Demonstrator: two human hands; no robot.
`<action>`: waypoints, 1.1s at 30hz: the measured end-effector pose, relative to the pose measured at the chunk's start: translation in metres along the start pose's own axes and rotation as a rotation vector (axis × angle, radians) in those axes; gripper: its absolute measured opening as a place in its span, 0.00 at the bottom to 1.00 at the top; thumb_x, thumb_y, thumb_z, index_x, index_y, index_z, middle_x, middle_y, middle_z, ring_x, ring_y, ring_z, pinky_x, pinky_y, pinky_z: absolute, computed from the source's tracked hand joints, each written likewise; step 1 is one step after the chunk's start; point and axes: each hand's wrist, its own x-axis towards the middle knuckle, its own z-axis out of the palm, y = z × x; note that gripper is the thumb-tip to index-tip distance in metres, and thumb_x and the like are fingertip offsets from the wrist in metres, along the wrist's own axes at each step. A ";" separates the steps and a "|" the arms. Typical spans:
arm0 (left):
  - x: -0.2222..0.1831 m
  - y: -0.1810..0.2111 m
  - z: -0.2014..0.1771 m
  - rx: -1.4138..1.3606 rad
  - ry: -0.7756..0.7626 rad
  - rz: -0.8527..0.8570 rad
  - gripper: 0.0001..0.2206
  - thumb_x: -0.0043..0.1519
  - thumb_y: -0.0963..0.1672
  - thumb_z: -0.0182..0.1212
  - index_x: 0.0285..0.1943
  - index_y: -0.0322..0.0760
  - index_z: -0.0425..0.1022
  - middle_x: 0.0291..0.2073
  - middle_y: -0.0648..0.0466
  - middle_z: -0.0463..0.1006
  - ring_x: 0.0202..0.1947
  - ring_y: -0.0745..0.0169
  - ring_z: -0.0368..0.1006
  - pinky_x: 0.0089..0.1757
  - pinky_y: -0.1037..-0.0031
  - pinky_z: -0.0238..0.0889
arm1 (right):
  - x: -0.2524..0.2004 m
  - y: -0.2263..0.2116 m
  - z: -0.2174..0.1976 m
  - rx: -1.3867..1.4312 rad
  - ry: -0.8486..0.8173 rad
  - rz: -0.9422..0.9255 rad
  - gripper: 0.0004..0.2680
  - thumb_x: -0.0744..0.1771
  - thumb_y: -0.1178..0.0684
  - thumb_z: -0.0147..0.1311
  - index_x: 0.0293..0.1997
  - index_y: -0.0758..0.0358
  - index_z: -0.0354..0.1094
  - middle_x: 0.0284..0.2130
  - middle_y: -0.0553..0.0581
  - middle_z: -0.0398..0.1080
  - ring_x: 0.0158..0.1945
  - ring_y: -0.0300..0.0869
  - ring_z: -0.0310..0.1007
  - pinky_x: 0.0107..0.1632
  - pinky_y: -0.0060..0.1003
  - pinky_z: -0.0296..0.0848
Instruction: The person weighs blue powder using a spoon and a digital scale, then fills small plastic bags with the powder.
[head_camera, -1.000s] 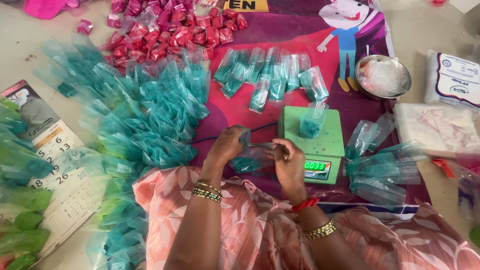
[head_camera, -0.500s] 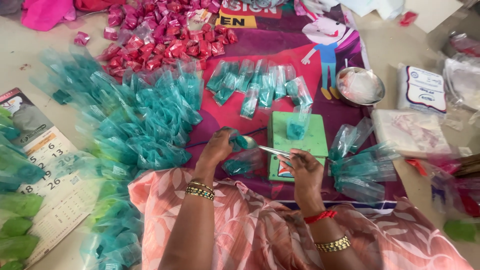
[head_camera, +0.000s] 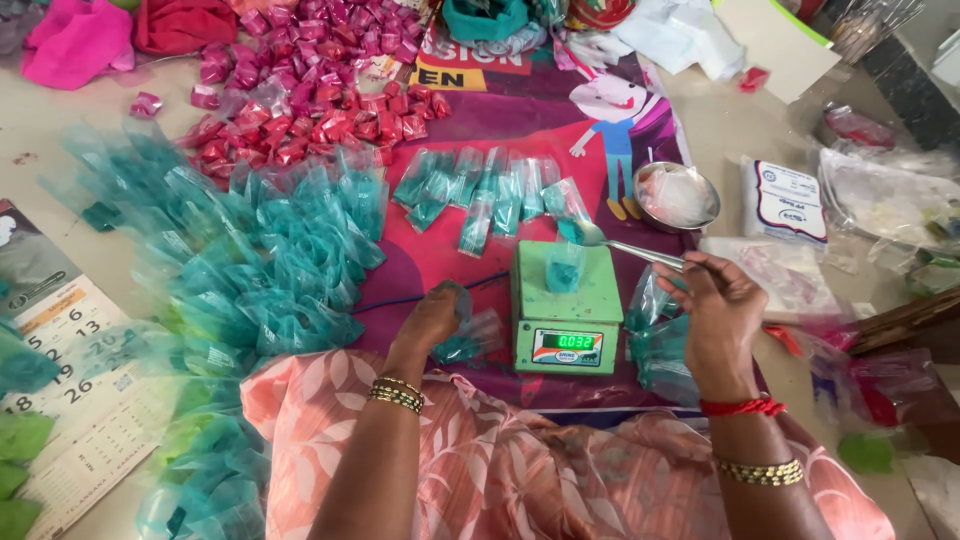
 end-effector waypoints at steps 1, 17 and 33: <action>-0.002 0.006 -0.005 -0.002 0.003 0.003 0.18 0.54 0.38 0.59 0.55 0.34 0.74 0.55 0.38 0.76 0.59 0.37 0.70 0.57 0.55 0.65 | 0.005 0.003 -0.004 -0.001 0.000 -0.004 0.03 0.69 0.65 0.50 0.44 0.75 0.68 0.39 0.59 0.73 0.44 0.53 0.82 0.47 0.40 0.84; -0.009 0.048 -0.002 0.080 -0.067 -0.023 0.12 0.59 0.41 0.56 0.52 0.37 0.75 0.54 0.39 0.75 0.55 0.34 0.72 0.54 0.50 0.65 | 0.042 -0.004 0.004 -0.401 -0.095 -0.083 0.05 0.69 0.67 0.48 0.46 0.80 0.68 0.38 0.66 0.75 0.41 0.51 0.83 0.40 0.34 0.82; -0.006 0.037 0.000 0.071 -0.032 0.012 0.15 0.58 0.39 0.54 0.51 0.40 0.81 0.50 0.39 0.78 0.53 0.37 0.74 0.54 0.52 0.67 | -0.009 -0.002 0.037 -1.088 -0.290 -0.910 0.10 0.67 0.65 0.50 0.53 0.69 0.70 0.39 0.66 0.76 0.38 0.58 0.79 0.40 0.50 0.78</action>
